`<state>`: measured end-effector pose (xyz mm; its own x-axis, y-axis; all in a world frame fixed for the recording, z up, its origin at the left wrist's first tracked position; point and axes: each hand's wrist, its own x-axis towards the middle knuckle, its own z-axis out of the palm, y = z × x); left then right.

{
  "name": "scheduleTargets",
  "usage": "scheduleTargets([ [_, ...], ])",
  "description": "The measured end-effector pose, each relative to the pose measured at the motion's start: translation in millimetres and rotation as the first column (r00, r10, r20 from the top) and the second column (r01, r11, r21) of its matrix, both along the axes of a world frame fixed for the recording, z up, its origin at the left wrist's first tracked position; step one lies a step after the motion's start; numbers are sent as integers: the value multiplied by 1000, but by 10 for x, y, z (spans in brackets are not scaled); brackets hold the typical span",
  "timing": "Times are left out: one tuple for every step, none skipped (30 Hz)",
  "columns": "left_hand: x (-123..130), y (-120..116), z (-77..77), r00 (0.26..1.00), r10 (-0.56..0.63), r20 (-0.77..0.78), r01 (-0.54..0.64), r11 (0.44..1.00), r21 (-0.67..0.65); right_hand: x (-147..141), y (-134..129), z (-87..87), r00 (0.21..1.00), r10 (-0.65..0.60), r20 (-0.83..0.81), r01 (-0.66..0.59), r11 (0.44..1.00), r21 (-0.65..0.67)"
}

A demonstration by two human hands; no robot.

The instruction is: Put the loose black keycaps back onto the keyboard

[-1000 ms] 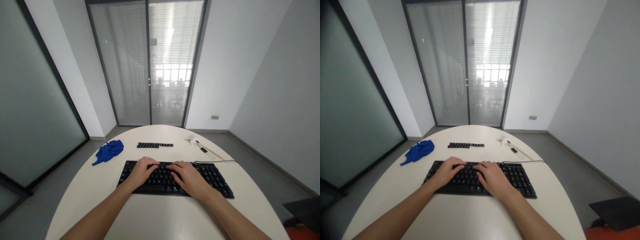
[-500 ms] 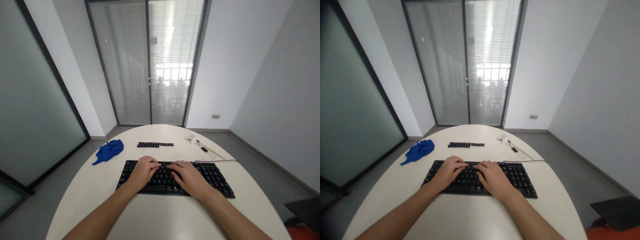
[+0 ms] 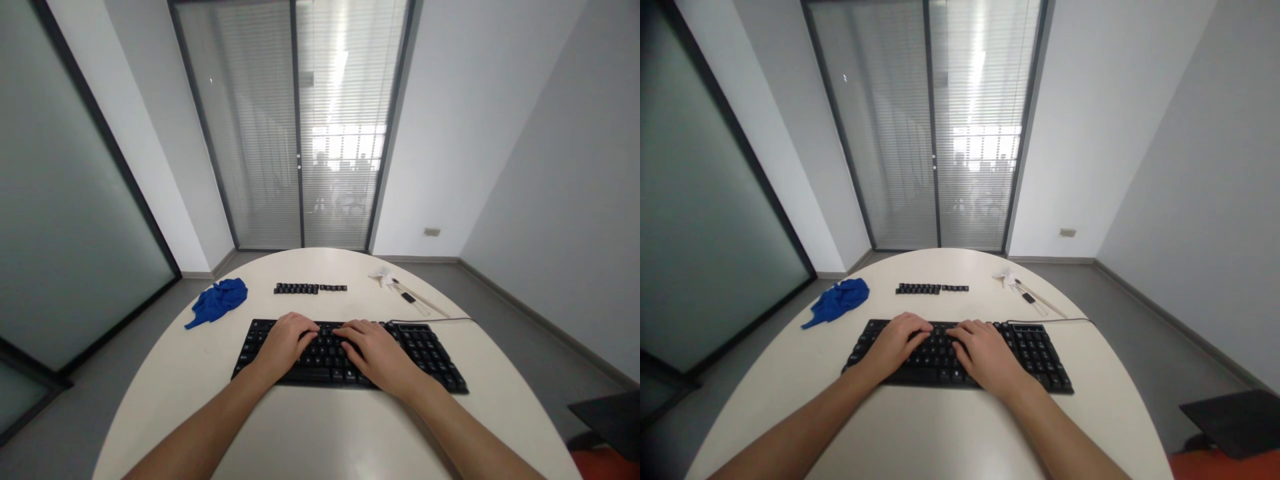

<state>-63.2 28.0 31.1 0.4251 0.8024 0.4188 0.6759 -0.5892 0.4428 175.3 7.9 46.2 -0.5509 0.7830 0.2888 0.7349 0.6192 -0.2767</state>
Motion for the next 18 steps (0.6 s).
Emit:
scheduleTargets([
  [1,-4,11,1000,-7,-5,7,1000,6,-2,-1,4,1000,2,-1,-2,1000,0],
  [3,-7,20,1000,-14,-14,14,1000,13,-4,-2,6,1000,4,-3,-4,1000,1],
  [5,-9,28,999,-20,-26,21,1000,20,-5,-3,7,1000,6,-4,-6,1000,2],
  [9,-10,33,999,-25,-40,27,999,25,-5,-4,7,1000,7,-4,-7,1000,3],
  [12,-11,36,998,-28,-54,30,999,29,-5,-4,5,1000,7,-3,-7,1000,4],
  [16,-12,38,997,-28,-65,30,999,32,-4,-5,2,1000,5,-4,-5,1000,6],
  [20,-14,40,997,-26,-75,29,999,32,-2,-4,-1,1000,6,-3,-6,1000,7],
  [23,-17,43,996,-24,-84,27,999,33,1,-4,-5,1000,5,-2,-5,1000,10],
  [25,-23,47,995,-23,-94,27,999,35,4,-3,-9,1000,5,-2,-5,1000,12],
  [26,-31,53,994,-25,-103,29,999,38,7,-2,-12,1000,5,-2,-5,1000,15],
  [25,-42,62,994,-25,-110,30,999,42,9,-2,-14,1000,4,-1,-4,1000,17],
  [23,-55,72,993,-20,-116,25,999,44,11,-2,-16,1000,3,1,-3,1000,17],
  [20,-69,82,993,-10,-119,15,999,45,11,-2,-16,1000,3,3,-3,1000,16],
  [16,-82,92,992,2,-123,3,999,42,10,-1,-17,1000,2,6,-2,1000,15],
  [11,-95,101,992,10,-129,-5,999,39,8,-1,-17,1000,2,9,-2,1000,14],
  [5,-107,107,990,11,-138,-6,999,38,6,0,-18,1000,0,11,0,1000,14],
  [0,-117,111,989,4,-149,3,999,42,5,1,-20,1000,-2,13,2,1000,14],
  [-5,-125,113,987,-12,-161,20,999,49,5,3,-22,1000,-3,14,3,1000,13],
])
